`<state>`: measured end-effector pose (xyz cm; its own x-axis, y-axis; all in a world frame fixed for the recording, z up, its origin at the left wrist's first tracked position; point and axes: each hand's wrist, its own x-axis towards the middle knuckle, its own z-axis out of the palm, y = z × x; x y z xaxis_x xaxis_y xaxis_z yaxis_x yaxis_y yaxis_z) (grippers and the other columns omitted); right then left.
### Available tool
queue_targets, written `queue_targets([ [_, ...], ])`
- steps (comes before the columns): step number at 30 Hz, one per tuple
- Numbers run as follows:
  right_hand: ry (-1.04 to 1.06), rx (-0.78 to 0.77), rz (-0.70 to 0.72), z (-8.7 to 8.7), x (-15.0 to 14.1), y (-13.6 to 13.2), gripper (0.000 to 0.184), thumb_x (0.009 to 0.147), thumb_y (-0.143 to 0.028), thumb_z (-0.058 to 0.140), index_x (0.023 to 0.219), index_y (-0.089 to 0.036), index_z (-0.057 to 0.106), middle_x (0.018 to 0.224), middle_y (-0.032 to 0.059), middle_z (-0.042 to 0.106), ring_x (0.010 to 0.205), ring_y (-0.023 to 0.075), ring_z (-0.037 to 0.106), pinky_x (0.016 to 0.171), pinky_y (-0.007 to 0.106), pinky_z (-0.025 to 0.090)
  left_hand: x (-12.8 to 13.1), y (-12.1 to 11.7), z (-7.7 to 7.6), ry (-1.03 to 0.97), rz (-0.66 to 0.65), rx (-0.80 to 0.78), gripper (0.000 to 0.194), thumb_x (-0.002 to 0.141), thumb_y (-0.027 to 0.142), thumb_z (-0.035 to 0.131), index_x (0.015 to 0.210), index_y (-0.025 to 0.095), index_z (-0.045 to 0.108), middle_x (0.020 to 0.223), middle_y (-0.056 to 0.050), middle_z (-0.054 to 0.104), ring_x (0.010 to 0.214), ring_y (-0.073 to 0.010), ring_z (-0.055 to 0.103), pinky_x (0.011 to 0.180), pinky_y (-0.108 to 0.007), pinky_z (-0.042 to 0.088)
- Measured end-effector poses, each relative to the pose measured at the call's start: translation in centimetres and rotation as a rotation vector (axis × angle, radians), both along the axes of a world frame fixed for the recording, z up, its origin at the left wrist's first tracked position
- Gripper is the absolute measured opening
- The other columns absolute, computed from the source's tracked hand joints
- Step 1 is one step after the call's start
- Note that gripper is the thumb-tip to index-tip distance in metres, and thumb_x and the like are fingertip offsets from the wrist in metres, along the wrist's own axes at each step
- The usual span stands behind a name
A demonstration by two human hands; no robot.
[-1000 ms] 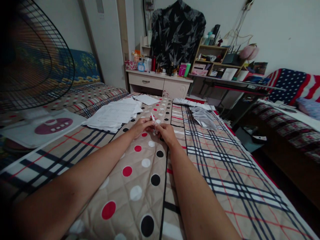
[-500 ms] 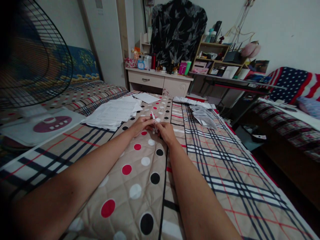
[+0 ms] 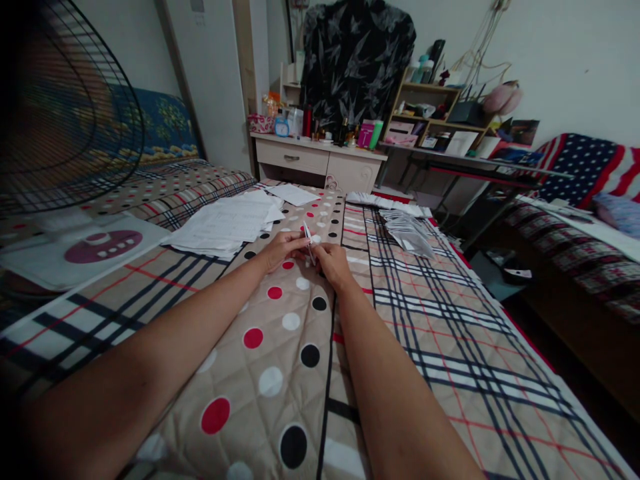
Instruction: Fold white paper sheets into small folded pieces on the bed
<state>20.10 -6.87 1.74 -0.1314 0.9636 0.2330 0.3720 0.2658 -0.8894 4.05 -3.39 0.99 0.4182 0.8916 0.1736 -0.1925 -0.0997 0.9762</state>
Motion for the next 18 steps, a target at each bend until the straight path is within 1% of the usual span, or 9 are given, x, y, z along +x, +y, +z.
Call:
queue_targets([
  [3, -0.024, 0.004, -0.036, 0.0, -0.1, 0.0, 0.037, 0.083, -0.037, 0.041, 0.056, -0.018, 0.059, 0.046, 0.0012, 0.056, 0.042, 0.0128, 0.048, 0.044, 0.025, 0.033, 0.0, -0.1, 0.1, 0.004, -0.008, 0.004, 0.027, 0.075, 0.033, 0.069, 0.091, 0.011, 0.069, 0.078, -0.007, 0.070, 0.069, -0.0143, 0.065, 0.065, -0.025, 0.052],
  [6, -0.072, 0.057, -0.126, -0.1, -0.3, 0.1, 0.039, 0.084, -0.032, 0.036, 0.052, -0.019, 0.056, 0.044, 0.0018, 0.053, 0.042, 0.0132, 0.046, 0.046, 0.026, 0.031, 0.1, -0.3, 0.3, 0.050, 0.026, 0.028, 0.021, 0.077, 0.028, 0.064, 0.088, 0.010, 0.069, 0.077, -0.007, 0.069, 0.068, -0.0146, 0.065, 0.063, -0.026, 0.052],
  [9, -0.116, 0.146, -0.217, -0.2, -0.4, 0.1, 0.035, 0.082, -0.033, 0.045, 0.050, -0.020, 0.050, 0.045, 0.0005, 0.048, 0.047, 0.0129, 0.042, 0.049, 0.027, 0.025, 0.3, -0.7, 0.6, 0.138, 0.090, 0.076, 0.017, 0.078, 0.024, 0.060, 0.085, 0.011, 0.069, 0.072, -0.004, 0.068, 0.064, -0.0140, 0.063, 0.060, -0.025, 0.051],
  [11, -0.199, 0.245, -0.272, -0.2, -0.4, 0.1, 0.028, 0.078, -0.035, 0.055, 0.054, -0.021, 0.050, 0.050, -0.0005, 0.048, 0.051, 0.0127, 0.040, 0.051, 0.027, 0.022, 0.5, -0.8, 0.6, 0.198, 0.090, 0.137, 0.017, 0.078, 0.022, 0.057, 0.085, 0.012, 0.070, 0.071, -0.003, 0.067, 0.063, -0.0136, 0.062, 0.059, -0.024, 0.050],
  [13, -0.301, 0.333, -0.296, -0.3, -0.3, 0.1, 0.022, 0.075, -0.033, 0.060, 0.059, -0.021, 0.052, 0.053, -0.0013, 0.048, 0.053, 0.0124, 0.038, 0.052, 0.027, 0.021, 0.7, -0.9, 0.6, 0.271, 0.089, 0.240, 0.020, 0.078, 0.020, 0.056, 0.089, 0.012, 0.071, 0.074, -0.003, 0.067, 0.064, -0.0136, 0.061, 0.060, -0.023, 0.049],
  [14, -0.336, 0.360, -0.295, -0.4, -0.2, 0.2, 0.020, 0.075, -0.030, 0.059, 0.059, -0.021, 0.052, 0.054, -0.0017, 0.048, 0.052, 0.0122, 0.038, 0.053, 0.027, 0.021, 0.8, -0.9, 0.5, 0.309, 0.117, 0.307, 0.023, 0.077, 0.017, 0.055, 0.094, 0.012, 0.071, 0.078, -0.004, 0.068, 0.065, -0.0138, 0.061, 0.060, -0.023, 0.049],
  [16, -0.350, 0.383, -0.301, -0.6, 0.0, 0.5, 0.020, 0.076, -0.026, 0.056, 0.058, -0.020, 0.050, 0.053, -0.0021, 0.046, 0.052, 0.0119, 0.038, 0.053, 0.027, 0.023, 0.9, -0.9, 0.4, 0.377, 0.229, 0.477, 0.038, 0.074, 0.011, 0.055, 0.111, 0.013, 0.067, 0.094, -0.007, 0.068, 0.072, -0.0148, 0.062, 0.065, -0.024, 0.050],
  [18, -0.323, 0.391, -0.342, -0.9, 0.2, 0.8, 0.020, 0.076, -0.024, 0.054, 0.056, -0.020, 0.050, 0.052, -0.0020, 0.046, 0.052, 0.0119, 0.040, 0.054, 0.026, 0.025, 0.9, -1.0, 0.4, 0.433, 0.342, 0.655, 0.054, 0.073, 0.007, 0.056, 0.126, 0.016, 0.058, 0.116, -0.010, 0.063, 0.083, -0.0166, 0.062, 0.073, -0.026, 0.052],
])
